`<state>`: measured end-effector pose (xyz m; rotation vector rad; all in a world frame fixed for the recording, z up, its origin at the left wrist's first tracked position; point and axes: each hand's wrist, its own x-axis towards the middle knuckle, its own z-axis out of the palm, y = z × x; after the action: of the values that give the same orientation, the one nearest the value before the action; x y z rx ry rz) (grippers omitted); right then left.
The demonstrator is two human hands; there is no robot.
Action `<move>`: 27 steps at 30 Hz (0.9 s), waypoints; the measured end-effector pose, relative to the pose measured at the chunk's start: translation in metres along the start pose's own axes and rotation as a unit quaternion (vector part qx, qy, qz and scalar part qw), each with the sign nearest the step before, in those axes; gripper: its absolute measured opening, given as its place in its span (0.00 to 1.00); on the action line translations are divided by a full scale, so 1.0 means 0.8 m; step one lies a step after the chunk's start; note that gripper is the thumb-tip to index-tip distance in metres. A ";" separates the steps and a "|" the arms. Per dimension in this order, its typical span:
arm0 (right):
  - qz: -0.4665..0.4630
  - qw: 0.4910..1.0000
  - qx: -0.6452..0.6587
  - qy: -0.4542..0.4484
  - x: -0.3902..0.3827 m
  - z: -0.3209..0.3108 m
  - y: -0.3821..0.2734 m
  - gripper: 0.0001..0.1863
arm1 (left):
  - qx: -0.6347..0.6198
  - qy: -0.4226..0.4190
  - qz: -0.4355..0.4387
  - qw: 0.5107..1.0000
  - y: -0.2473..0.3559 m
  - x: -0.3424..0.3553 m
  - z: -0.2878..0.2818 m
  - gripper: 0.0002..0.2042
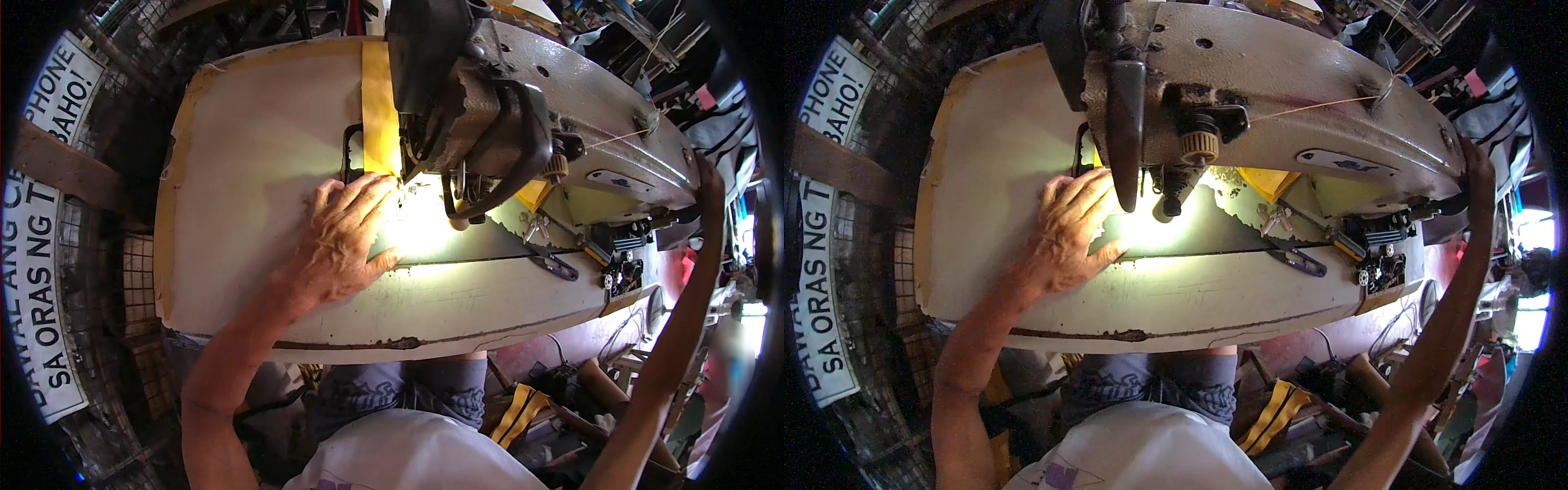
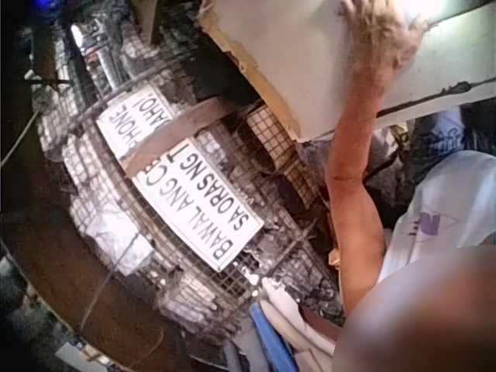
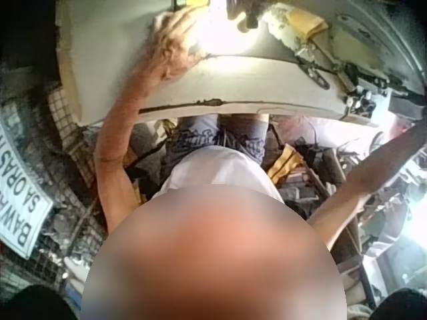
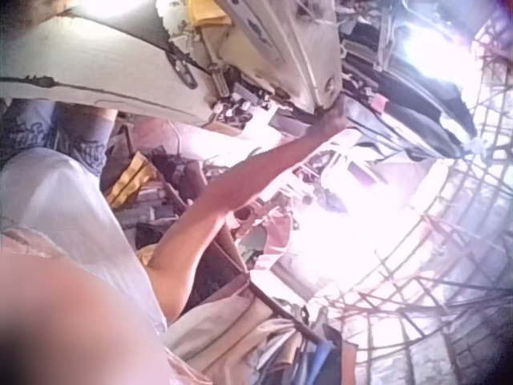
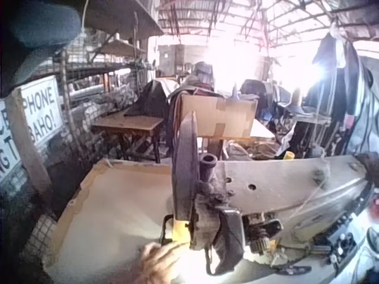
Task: Sewing a zipper onto yellow fabric using an industrial sewing machine.
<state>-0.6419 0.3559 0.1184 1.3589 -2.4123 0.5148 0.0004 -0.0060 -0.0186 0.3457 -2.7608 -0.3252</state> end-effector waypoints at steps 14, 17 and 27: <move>-0.090 0.987 -0.127 0.044 -0.010 -0.015 -0.034 0.27 | 0.031 0.014 -0.010 0.999 0.008 0.006 -0.007 0.27; 0.182 0.963 -0.040 0.196 -0.054 0.035 -0.074 0.26 | 0.016 -0.027 -0.013 0.999 0.001 0.011 -0.014 0.25; -0.008 0.929 -0.200 0.310 -0.086 0.067 -0.082 0.22 | 0.025 -0.023 0.075 0.997 -0.105 0.091 -0.012 0.20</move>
<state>-0.5567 0.3506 0.0502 0.8702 -1.8482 0.3492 -0.0466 -0.1071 -0.0102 0.1445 -2.8243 -0.2294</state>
